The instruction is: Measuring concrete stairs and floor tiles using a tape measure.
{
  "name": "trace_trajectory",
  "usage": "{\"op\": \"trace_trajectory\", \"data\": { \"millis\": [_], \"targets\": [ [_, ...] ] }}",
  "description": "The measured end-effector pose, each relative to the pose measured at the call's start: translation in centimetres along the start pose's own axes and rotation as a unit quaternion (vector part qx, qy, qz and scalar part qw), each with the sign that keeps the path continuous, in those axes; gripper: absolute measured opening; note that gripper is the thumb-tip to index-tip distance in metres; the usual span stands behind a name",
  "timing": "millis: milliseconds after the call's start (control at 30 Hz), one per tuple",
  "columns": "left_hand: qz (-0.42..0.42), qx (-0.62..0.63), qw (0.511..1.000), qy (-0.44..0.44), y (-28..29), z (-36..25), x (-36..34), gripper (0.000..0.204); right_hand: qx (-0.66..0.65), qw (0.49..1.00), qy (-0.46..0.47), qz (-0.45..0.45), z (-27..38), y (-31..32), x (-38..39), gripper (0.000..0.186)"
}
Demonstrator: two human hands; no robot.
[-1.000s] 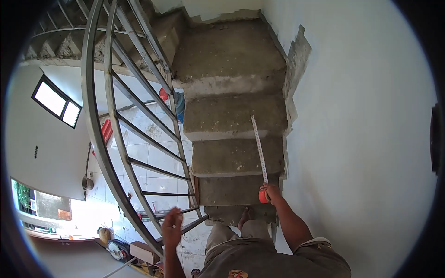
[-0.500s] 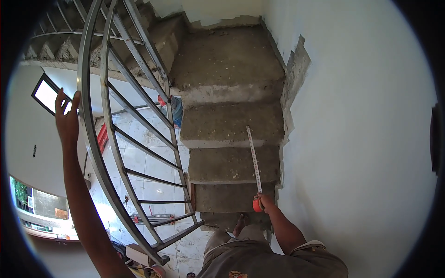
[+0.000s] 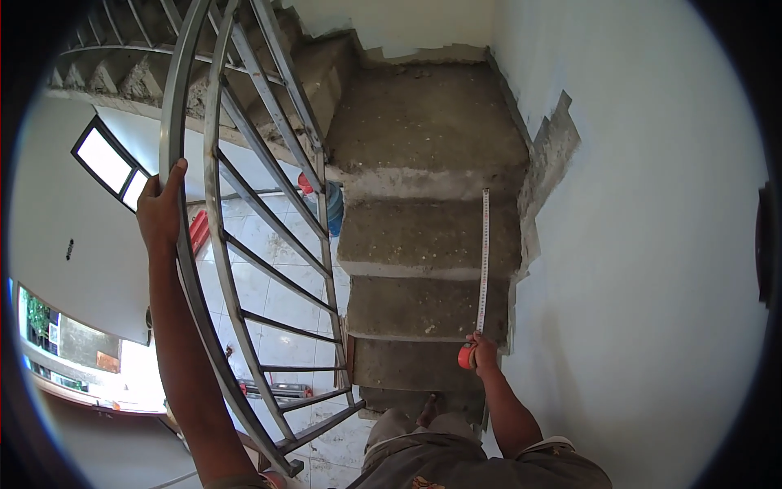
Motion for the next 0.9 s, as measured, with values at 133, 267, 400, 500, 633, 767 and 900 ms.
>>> {"op": "trace_trajectory", "data": {
  "millis": [133,267,400,500,633,767,900],
  "targets": [
    [0.049,0.018,0.998,0.025,0.3,1.4,-0.7,0.076,-0.014,1.0,0.002,0.002,1.1,-1.5,0.0,0.031],
    [0.046,0.093,0.994,0.034,-0.1,0.7,-0.2,0.071,-0.022,1.0,-0.015,0.008,0.7,-1.4,-0.6,0.031],
    [0.054,0.144,0.987,0.04,-0.3,0.3,0.1,0.069,-0.021,1.0,-0.01,0.004,1.0,-1.1,-1.5,0.031],
    [0.061,0.16,0.984,0.05,0.1,0.1,0.2,0.07,-0.022,0.999,-0.02,0.02,1.9,-1.7,-1.9,0.032],
    [0.066,0.169,0.982,0.056,-0.2,0.1,0.2,0.069,-0.007,0.999,-0.013,0.03,2.2,-1.3,-3.0,0.032],
    [0.07,0.172,0.981,0.056,-0.3,0.3,0.2,0.069,0.02,1.0,-0.006,0.009,0.8,-1.1,-2.5,0.032],
    [0.072,0.17,0.981,0.055,-0.3,0.8,0.1,0.071,0.037,0.998,-0.045,0.021,-1.0,-0.8,-0.1,0.031]
  ]
}}
Point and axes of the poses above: each hand's wrist, its own x-axis away from the middle knuckle, its own y-axis out of the back of the hand, z = x × y, the point moved 2 cm from there along -x, towards the middle knuckle, and after that the axes turned 7 degrees about -y, right-handed, at the moved point
